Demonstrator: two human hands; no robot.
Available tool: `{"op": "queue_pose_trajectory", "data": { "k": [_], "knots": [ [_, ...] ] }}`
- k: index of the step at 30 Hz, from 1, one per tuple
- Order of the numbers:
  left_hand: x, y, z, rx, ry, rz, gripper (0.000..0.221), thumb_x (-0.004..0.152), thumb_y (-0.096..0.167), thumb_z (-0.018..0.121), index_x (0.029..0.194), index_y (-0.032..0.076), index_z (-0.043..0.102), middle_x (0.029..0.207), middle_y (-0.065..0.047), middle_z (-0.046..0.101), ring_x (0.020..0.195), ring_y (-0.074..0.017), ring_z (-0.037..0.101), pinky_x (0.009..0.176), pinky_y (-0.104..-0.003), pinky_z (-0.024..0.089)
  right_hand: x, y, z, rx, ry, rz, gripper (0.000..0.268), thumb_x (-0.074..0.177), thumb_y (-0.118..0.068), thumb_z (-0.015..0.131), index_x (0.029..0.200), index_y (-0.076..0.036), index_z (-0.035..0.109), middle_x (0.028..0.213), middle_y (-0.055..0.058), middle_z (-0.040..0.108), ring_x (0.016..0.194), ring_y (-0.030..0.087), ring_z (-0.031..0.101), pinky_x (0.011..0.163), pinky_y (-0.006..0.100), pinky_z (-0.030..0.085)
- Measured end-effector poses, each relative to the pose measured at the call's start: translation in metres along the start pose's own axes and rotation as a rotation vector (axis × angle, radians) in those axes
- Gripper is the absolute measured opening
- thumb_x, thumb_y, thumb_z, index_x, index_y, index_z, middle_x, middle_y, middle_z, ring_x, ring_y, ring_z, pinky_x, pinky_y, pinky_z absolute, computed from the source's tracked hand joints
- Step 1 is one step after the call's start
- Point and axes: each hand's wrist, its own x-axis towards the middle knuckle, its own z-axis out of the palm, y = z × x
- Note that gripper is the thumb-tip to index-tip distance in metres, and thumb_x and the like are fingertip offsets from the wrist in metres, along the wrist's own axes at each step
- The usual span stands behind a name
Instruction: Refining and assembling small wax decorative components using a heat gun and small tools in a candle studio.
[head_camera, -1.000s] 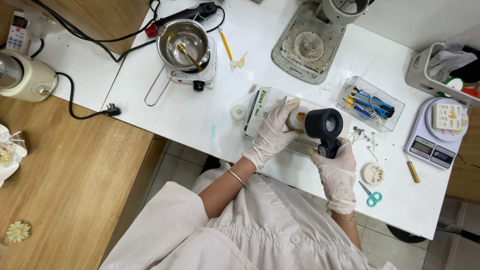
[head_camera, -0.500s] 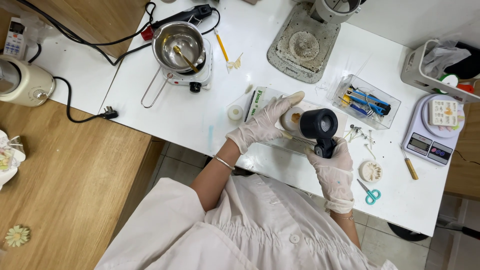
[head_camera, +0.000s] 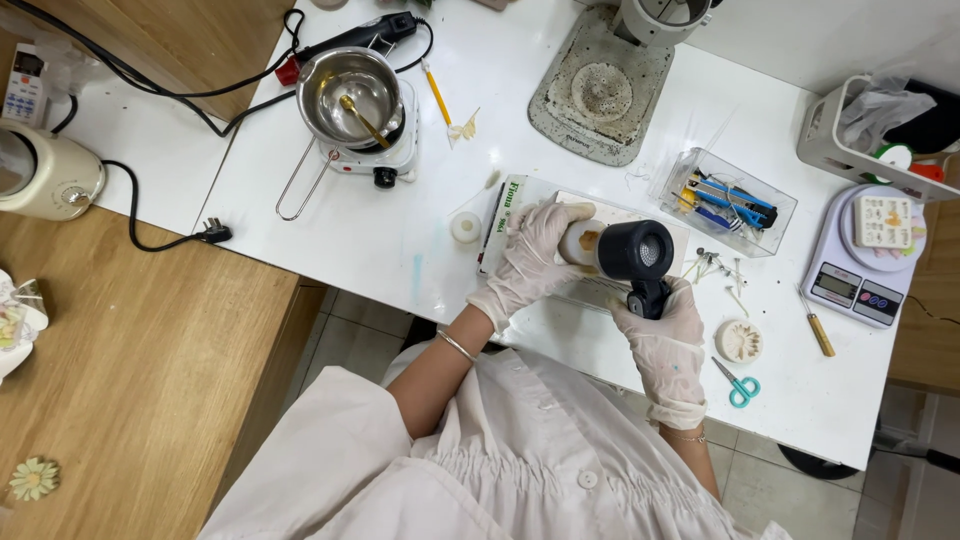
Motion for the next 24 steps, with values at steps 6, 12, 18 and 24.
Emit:
{"op": "queue_pose_trajectory", "data": {
  "k": [6, 12, 18, 24],
  "knots": [
    [-0.001, -0.002, 0.003, -0.103, 0.072, -0.001, 0.098, 0.066, 0.050, 0.089, 0.147, 0.018, 0.044, 0.146, -0.003, 0.055, 0.139, -0.0223, 0.046, 0.117, -0.042, 0.024, 0.001, 0.005, -0.001, 0.035, 0.006, 0.000, 0.053, 0.074, -0.026, 0.087, 0.115, -0.003, 0.062, 0.087, 0.001, 0.068, 0.071, 0.007, 0.058, 0.065, 0.024, 0.050],
    [0.001, -0.002, 0.006, -0.091, -0.010, -0.004, 0.104, 0.065, 0.052, 0.090, 0.151, 0.019, 0.042, 0.150, 0.002, 0.056, 0.140, -0.0191, 0.049, 0.122, -0.045, 0.019, -0.003, -0.003, -0.004, 0.022, 0.016, -0.035, 0.053, 0.074, -0.024, 0.088, 0.115, -0.002, 0.062, 0.088, 0.001, 0.069, 0.073, 0.007, 0.059, 0.067, 0.023, 0.051],
    [0.005, 0.004, -0.007, -0.169, -0.085, 0.010, 0.103, 0.070, 0.051, 0.088, 0.155, 0.020, 0.039, 0.148, 0.002, 0.059, 0.140, -0.0180, 0.051, 0.127, -0.047, 0.017, -0.003, -0.001, -0.002, 0.046, 0.009, -0.017, 0.052, 0.074, -0.024, 0.087, 0.115, -0.002, 0.062, 0.088, 0.001, 0.069, 0.071, 0.006, 0.058, 0.065, 0.023, 0.051],
    [0.015, -0.005, -0.025, -0.106, -0.245, 0.054, 0.091, 0.075, 0.042, 0.085, 0.152, 0.021, 0.043, 0.146, -0.001, 0.058, 0.137, -0.0205, 0.053, 0.120, -0.049, 0.026, -0.002, 0.001, -0.002, 0.063, -0.003, -0.005, 0.051, 0.075, -0.022, 0.087, 0.115, -0.002, 0.062, 0.088, 0.000, 0.068, 0.072, 0.006, 0.057, 0.065, 0.022, 0.050]
  ]
}}
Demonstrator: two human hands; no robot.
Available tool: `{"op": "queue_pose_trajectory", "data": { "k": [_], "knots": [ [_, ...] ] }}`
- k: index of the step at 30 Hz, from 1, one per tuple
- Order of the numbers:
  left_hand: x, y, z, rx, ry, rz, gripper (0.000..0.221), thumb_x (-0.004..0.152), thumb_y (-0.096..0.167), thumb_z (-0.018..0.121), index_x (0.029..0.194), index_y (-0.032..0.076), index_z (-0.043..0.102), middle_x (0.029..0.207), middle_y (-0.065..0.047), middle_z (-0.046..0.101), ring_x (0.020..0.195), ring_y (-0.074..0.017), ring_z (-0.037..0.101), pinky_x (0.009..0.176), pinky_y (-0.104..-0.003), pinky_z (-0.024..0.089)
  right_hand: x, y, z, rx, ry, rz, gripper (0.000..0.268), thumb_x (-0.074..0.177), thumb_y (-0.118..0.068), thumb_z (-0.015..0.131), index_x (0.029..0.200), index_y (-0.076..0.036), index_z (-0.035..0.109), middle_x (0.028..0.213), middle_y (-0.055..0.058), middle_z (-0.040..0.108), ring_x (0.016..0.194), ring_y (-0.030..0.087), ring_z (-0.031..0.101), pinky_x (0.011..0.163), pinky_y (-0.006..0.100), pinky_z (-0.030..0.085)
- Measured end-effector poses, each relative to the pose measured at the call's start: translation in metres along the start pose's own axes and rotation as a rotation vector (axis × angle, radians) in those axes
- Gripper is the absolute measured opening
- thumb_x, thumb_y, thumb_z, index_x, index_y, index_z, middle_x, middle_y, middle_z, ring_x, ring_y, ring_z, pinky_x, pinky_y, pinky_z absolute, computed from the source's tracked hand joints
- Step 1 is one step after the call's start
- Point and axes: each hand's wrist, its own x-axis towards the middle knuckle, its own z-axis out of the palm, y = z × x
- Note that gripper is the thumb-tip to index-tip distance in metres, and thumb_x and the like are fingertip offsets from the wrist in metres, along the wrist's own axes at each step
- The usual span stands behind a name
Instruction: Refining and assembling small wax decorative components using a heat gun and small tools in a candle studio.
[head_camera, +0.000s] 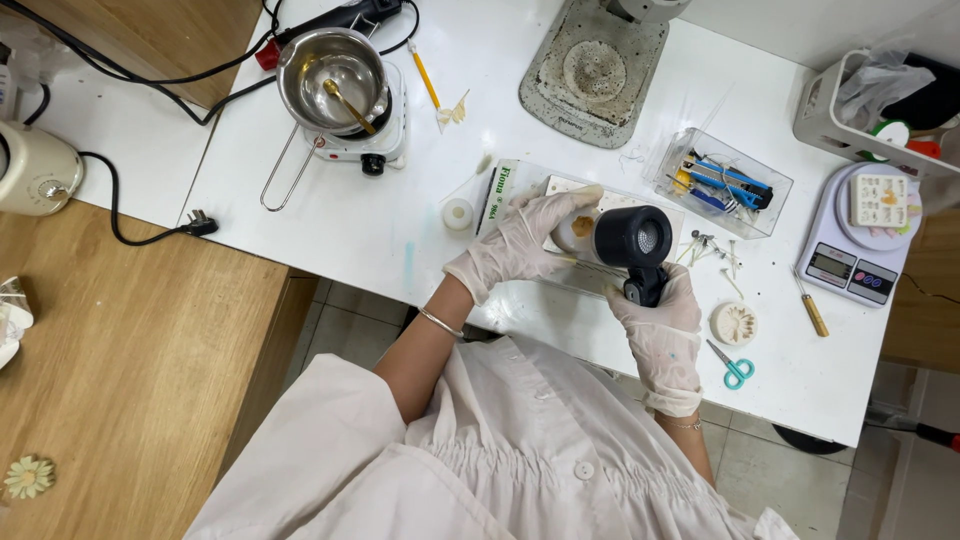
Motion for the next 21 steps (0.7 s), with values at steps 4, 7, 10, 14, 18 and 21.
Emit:
{"op": "queue_pose_trajectory", "data": {
  "k": [4, 7, 10, 14, 18, 21],
  "knots": [
    [0.003, -0.004, 0.000, 0.039, -0.023, 0.006, 0.080, 0.076, 0.036, 0.085, 0.147, 0.023, 0.049, 0.141, 0.000, 0.063, 0.134, -0.0199, 0.057, 0.119, -0.047, 0.029, 0.000, 0.001, -0.001, 0.066, -0.014, -0.019, 0.052, 0.077, -0.020, 0.087, 0.117, -0.003, 0.060, 0.091, -0.001, 0.067, 0.074, 0.005, 0.057, 0.066, 0.021, 0.050],
    [-0.003, 0.004, -0.007, -0.014, 0.038, -0.003, 0.077, 0.073, 0.038, 0.087, 0.140, 0.023, 0.055, 0.138, 0.000, 0.065, 0.128, -0.0201, 0.059, 0.119, -0.043, 0.030, -0.001, -0.006, -0.001, 0.050, -0.009, -0.023, 0.050, 0.077, -0.021, 0.087, 0.117, -0.003, 0.061, 0.089, 0.000, 0.067, 0.073, 0.005, 0.056, 0.065, 0.021, 0.050],
    [-0.008, 0.006, -0.003, -0.033, 0.122, -0.011, 0.077, 0.073, 0.043, 0.088, 0.140, 0.023, 0.056, 0.139, 0.001, 0.065, 0.130, -0.0186, 0.059, 0.121, -0.040, 0.030, 0.000, -0.009, -0.001, 0.028, 0.002, 0.019, 0.051, 0.076, -0.021, 0.087, 0.117, -0.003, 0.061, 0.087, 0.000, 0.067, 0.069, 0.006, 0.056, 0.061, 0.023, 0.049],
    [-0.009, 0.010, 0.008, 0.005, 0.210, 0.016, 0.076, 0.073, 0.042, 0.088, 0.138, 0.021, 0.055, 0.136, 0.001, 0.065, 0.131, -0.0192, 0.058, 0.121, -0.042, 0.027, 0.001, -0.007, -0.001, -0.005, 0.007, -0.015, 0.052, 0.076, -0.021, 0.088, 0.116, -0.002, 0.062, 0.086, 0.000, 0.067, 0.069, 0.006, 0.056, 0.062, 0.022, 0.050],
    [-0.010, 0.005, 0.022, 0.068, 0.303, 0.002, 0.076, 0.071, 0.044, 0.089, 0.134, 0.020, 0.054, 0.128, 0.000, 0.065, 0.126, -0.0189, 0.058, 0.118, -0.044, 0.028, 0.002, -0.003, 0.000, 0.052, -0.004, -0.025, 0.052, 0.075, -0.021, 0.087, 0.117, -0.003, 0.062, 0.089, 0.000, 0.068, 0.072, 0.005, 0.057, 0.064, 0.022, 0.050],
    [-0.009, 0.002, 0.024, 0.096, 0.338, 0.020, 0.079, 0.069, 0.046, 0.091, 0.133, 0.019, 0.053, 0.129, -0.001, 0.064, 0.127, -0.0216, 0.057, 0.117, -0.045, 0.028, 0.001, -0.004, -0.001, 0.056, -0.002, -0.050, 0.051, 0.076, -0.021, 0.087, 0.117, -0.003, 0.062, 0.092, 0.000, 0.068, 0.075, 0.005, 0.058, 0.067, 0.022, 0.051]
  ]
}}
